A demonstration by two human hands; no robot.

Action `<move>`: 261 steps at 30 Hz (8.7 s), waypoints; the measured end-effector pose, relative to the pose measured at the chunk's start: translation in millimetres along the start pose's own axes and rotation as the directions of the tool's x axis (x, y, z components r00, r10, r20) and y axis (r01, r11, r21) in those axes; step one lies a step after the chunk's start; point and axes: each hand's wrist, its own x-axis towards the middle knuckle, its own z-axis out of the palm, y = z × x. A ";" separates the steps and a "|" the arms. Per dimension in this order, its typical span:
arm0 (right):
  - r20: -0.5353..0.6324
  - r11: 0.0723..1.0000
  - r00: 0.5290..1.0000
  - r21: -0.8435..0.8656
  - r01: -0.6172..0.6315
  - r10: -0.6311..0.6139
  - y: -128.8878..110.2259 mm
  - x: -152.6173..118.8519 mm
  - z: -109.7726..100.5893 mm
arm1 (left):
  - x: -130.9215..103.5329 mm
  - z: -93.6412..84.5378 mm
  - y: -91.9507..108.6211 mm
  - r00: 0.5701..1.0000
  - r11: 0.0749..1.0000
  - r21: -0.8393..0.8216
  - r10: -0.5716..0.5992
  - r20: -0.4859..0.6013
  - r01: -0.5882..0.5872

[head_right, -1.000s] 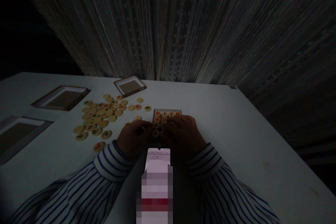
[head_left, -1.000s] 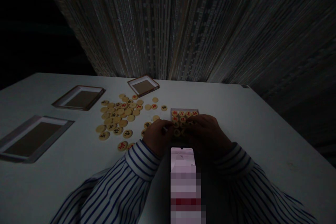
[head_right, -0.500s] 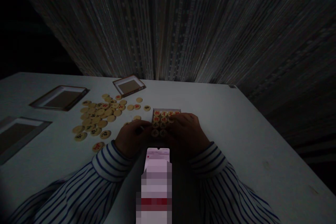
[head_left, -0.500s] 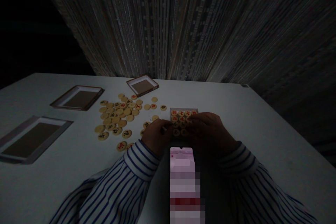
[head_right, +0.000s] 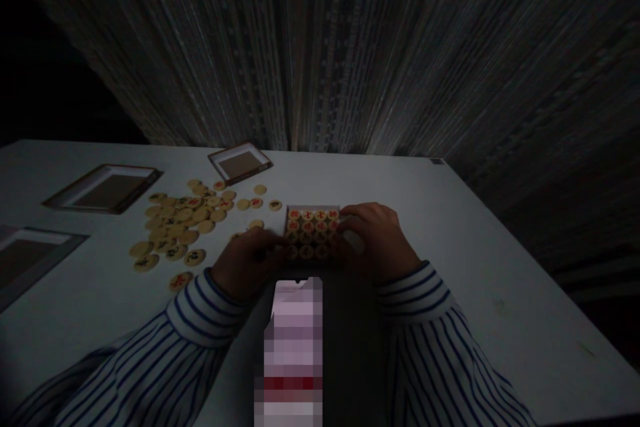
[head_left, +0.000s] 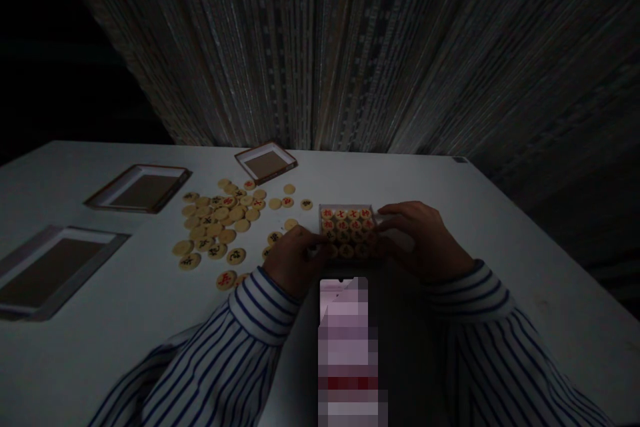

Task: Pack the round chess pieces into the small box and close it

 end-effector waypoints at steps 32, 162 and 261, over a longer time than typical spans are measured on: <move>0.181 0.996 0.982 0.079 0.044 -0.058 14.3 -7.8 8.2 | -2.4 -0.2 3.3 0.998 0.997 0.077 0.019 0.063 -0.024; -0.333 0.983 0.926 0.104 -0.153 0.180 -17.6 23.6 -4.8 | -87.4 -92.1 -73.4 0.437 0.775 -0.599 -0.619 -0.653 0.201; 0.438 0.918 0.821 0.028 0.395 -0.367 -196.2 245.6 112.7 | -11.6 -115.7 -152.3 0.661 0.619 -0.771 -0.642 -0.389 0.148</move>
